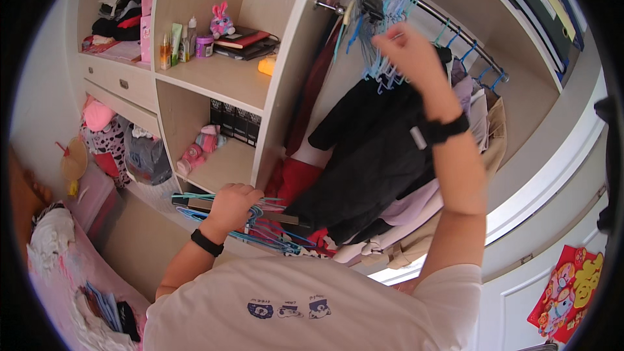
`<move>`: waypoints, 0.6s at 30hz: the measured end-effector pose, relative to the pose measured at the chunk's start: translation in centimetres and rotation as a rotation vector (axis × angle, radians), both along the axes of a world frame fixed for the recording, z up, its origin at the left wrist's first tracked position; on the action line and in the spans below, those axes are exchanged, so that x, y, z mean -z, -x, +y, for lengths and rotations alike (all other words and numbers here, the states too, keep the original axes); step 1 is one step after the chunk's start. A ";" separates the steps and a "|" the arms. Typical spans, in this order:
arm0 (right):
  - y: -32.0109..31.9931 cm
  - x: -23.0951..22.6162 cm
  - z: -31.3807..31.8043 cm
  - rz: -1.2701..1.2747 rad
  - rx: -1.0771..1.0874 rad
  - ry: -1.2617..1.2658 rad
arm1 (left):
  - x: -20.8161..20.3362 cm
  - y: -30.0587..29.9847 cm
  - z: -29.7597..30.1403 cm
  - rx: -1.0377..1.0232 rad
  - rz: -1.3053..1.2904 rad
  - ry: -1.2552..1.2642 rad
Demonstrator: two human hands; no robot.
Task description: The person removes a black jacket from a hanger, lays it on a bed, and buttons it. They then hang the jacket back in a wardrobe and gather multiple empty hangers, moving them to a drying rack in the living area.
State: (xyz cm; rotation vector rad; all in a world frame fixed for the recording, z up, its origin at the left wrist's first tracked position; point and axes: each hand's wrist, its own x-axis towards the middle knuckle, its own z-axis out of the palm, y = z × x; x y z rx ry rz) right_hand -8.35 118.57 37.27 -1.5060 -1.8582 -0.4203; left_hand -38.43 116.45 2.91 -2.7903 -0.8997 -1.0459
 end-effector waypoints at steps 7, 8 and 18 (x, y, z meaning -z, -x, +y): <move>-4.5 -9.9 9.5 -0.067 0.573 -0.127 | -2.2 2.8 5.2 0.148 0.002 -0.060; -4.9 -10.4 10.7 -0.048 0.614 -0.138 | -2.3 2.9 5.6 0.154 -0.026 -0.059; -7.8 -14.2 20.2 0.240 0.685 0.012 | -2.0 3.7 7.5 0.066 -0.069 -0.006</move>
